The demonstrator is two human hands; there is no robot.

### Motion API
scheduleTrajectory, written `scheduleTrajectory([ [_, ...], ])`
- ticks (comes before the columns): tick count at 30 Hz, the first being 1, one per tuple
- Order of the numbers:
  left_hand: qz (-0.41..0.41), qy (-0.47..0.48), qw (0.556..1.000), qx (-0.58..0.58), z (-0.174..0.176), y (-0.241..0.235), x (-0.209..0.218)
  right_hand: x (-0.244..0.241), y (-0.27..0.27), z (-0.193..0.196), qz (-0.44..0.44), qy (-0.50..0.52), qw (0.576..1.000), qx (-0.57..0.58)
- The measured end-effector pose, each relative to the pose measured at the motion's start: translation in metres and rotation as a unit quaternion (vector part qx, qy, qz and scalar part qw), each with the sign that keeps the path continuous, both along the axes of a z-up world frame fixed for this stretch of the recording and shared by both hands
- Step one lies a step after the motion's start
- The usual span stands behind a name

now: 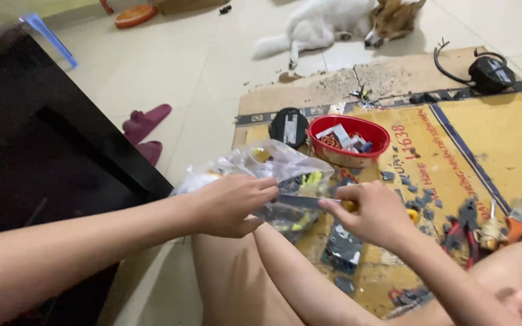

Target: The person sits on the floor and uses a utility knife to scrape a dark, rubbery material off a small rectangular object. The scraped pieces fall onto a cardboard sheet below. A dog is visible sleeping in the background.

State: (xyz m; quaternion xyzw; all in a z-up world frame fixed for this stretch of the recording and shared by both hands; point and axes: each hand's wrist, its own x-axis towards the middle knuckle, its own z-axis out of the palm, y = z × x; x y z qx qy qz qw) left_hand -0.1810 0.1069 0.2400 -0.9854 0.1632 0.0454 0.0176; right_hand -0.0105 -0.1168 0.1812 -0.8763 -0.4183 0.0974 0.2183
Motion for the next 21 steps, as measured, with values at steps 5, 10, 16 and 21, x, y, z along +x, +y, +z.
scheduleTrajectory([
  [5, -0.053, 0.061, 0.996, 0.048, 0.063, 0.021, -0.026, -0.038, 0.022, 0.054, 0.031, 0.116, 0.992, 0.032],
  [10, -0.069, 0.058, 0.996, 0.008, 0.090, 0.028, -0.050, -0.057, 0.032, 0.047, 0.042, 0.035, 0.994, 0.094],
  [16, -0.095, 0.099, 0.990, 0.029, 0.108, 0.029, -0.061, -0.066, 0.038, 0.058, 0.062, 0.006, 0.994, 0.095],
  [21, -0.075, 0.108, 0.990, 0.041, 0.122, 0.019, -0.063, -0.069, 0.040, 0.073, 0.058, 0.002, 0.992, 0.112],
])
